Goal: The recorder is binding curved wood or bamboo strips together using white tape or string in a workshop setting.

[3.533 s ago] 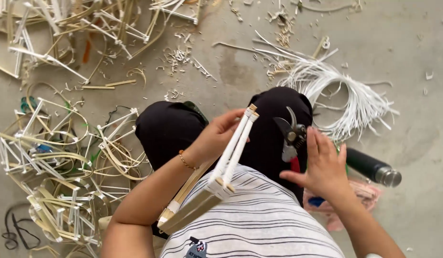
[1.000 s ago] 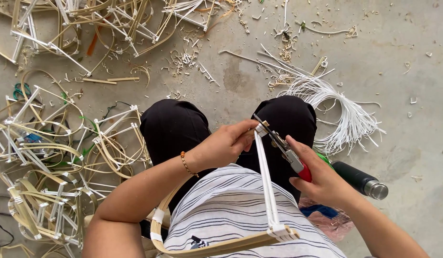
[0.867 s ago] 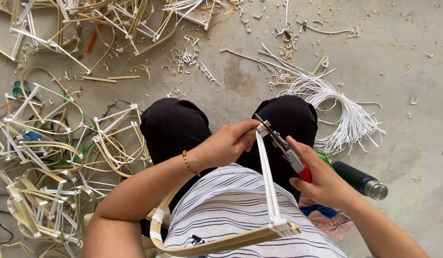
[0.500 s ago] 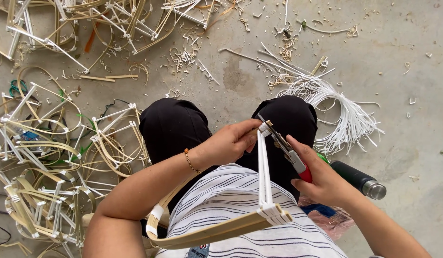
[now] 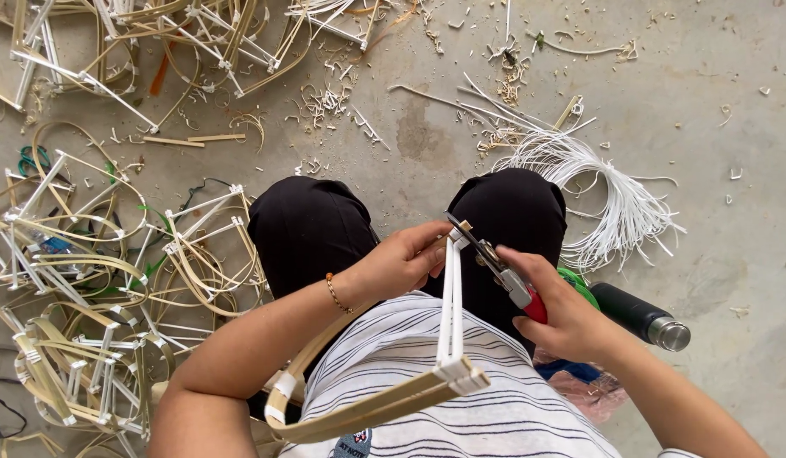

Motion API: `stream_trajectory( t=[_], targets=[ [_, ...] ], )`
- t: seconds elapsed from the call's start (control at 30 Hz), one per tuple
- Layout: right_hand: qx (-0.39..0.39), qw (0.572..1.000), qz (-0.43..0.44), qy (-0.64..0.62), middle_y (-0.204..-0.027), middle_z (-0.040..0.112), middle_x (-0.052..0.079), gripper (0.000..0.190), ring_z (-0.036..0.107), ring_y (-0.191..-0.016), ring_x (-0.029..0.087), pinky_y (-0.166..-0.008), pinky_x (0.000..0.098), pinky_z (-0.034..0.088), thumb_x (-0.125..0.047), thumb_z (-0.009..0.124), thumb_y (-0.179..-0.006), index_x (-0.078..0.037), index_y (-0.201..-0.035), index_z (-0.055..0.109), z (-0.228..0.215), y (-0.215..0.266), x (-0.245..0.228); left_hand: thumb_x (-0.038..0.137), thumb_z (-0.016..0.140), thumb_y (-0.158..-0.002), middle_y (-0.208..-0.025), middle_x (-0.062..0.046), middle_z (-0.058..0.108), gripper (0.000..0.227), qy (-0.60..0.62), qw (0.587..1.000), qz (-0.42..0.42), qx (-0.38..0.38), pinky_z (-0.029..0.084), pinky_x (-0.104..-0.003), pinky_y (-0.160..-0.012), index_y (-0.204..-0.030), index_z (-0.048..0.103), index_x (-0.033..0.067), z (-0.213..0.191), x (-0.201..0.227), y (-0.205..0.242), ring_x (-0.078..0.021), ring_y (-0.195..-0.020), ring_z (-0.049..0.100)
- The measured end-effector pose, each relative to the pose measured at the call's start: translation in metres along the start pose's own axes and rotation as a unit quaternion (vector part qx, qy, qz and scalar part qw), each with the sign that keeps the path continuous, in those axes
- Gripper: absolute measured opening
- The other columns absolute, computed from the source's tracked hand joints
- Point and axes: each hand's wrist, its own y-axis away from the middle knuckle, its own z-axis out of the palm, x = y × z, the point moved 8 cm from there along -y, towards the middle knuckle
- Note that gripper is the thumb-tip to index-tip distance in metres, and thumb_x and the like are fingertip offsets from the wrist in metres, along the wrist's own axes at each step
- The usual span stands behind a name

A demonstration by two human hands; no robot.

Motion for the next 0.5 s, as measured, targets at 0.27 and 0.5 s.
stream_trajectory(
  t=[0.27,0.5],
  targets=[
    [-0.016,0.993,0.111,-0.033,-0.131,0.065,0.012,0.078,0.063,-0.12,0.028,-0.1,0.0392,0.046,-0.022,0.076,-0.076,-0.015,-0.146,0.044,0.007,-0.021,0.027,0.012,0.051,-0.105,-0.073,0.003,0.054,0.036,-0.004,0.999,0.038,0.027,0.042,-0.024,-0.05,-0.14,0.055,0.0081,-0.013,-0.011,-0.009,-0.0047,-0.055,0.047],
    [0.04,0.997,0.044,0.05,-0.106,0.073,0.017,0.063,0.071,-0.096,0.038,-0.082,0.0436,0.055,-0.022,0.073,-0.075,-0.009,-0.134,0.055,0.005,-0.037,0.036,0.012,0.051,-0.106,-0.073,0.002,0.057,0.037,0.009,0.999,0.025,0.041,0.044,-0.024,-0.051,-0.142,0.054,0.0066,-0.027,-0.027,-0.019,-0.0055,-0.056,0.049]
  ],
)
